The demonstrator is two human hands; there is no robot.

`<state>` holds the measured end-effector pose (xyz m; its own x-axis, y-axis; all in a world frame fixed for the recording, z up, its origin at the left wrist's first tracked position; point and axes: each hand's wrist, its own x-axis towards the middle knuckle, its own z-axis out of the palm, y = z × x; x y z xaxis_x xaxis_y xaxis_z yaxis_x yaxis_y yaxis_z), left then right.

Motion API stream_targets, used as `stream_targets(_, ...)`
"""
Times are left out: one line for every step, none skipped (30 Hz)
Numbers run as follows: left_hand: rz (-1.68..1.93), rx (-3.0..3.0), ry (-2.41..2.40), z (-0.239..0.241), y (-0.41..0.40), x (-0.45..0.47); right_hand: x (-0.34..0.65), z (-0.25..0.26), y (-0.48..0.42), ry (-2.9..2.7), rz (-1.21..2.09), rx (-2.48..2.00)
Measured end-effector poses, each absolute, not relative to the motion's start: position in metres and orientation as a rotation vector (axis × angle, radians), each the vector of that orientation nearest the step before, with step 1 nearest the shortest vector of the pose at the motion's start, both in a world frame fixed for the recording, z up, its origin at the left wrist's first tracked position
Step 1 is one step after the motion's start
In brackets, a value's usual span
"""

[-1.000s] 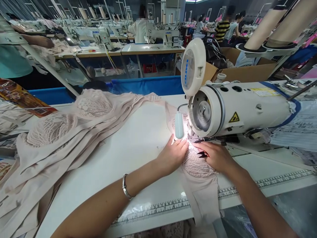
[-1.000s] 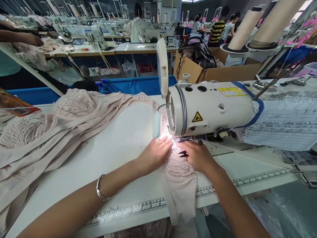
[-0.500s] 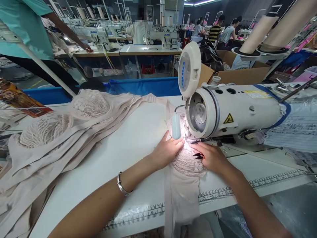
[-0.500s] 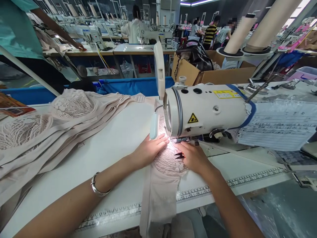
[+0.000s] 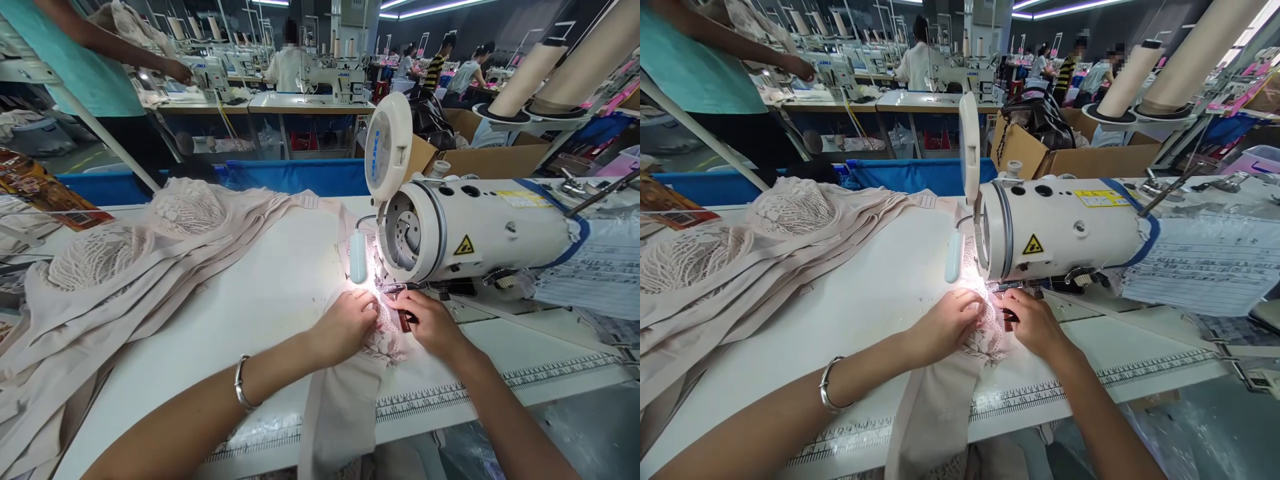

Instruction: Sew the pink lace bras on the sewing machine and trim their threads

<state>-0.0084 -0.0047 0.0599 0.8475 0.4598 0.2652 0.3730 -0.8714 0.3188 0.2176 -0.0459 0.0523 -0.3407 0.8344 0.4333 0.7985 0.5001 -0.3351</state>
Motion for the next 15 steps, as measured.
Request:
stream_targets(0.504,2.754,0.596,0.058,-0.003,-0.009,0.217,0.053,-0.046,-2.19,0.066,-1.308)
stream_targets(0.517,2.748,0.566,0.056,-0.003,-0.009,0.217,0.054,-0.045,-2.195,0.039,-1.285)
stream_targets(0.534,2.75,0.56,0.054,-0.004,-0.009,0.216,0.055,-0.045,-2.206,0.005,-1.261)
stream_targets(0.55,2.756,0.577,0.052,-0.005,-0.008,0.215,0.057,-0.045,-2.225,-0.033,-1.23)
stream_targets(0.563,2.76,0.603,0.051,-0.007,-0.008,0.214,0.059,-0.045,-2.247,-0.068,-1.189)
stream_targets(0.566,2.762,0.617,0.051,-0.008,-0.007,0.213,0.061,-0.045,-2.27,-0.093,-1.147)
stream_targets(0.558,2.762,0.608,0.052,-0.008,-0.007,0.213,0.063,-0.045,-2.289,-0.11,-1.111)
stream_targets(0.544,2.761,0.584,0.053,-0.008,-0.007,0.212,0.065,-0.046,-2.3,-0.118,-1.086)
stream_targets(0.527,2.761,0.551,0.055,-0.006,-0.008,0.212,0.066,-0.046,-2.304,-0.121,-1.071)
stream_targets(0.513,2.763,0.518,0.057,-0.004,-0.008,0.212,0.067,-0.047,-2.304,-0.123,-1.068)
stream_targets(0.508,2.763,0.495,0.059,0.0,-0.009,0.212,0.067,-0.047,-2.301,-0.124,-1.073)
stream_targets(0.507,2.761,0.48,0.06,0.003,-0.01,0.212,0.067,-0.047,-2.298,-0.123,-1.08)
stream_targets(0.513,2.755,0.477,0.061,0.007,-0.011,0.213,0.066,-0.048,-2.294,-0.116,-1.087)
stream_targets(0.521,2.749,0.478,0.062,0.011,-0.012,0.213,0.065,-0.047,-2.293,-0.104,-1.094)
stream_targets(0.527,2.745,0.476,0.062,0.015,-0.013,0.214,0.063,-0.047,-2.293,-0.093,-1.1)
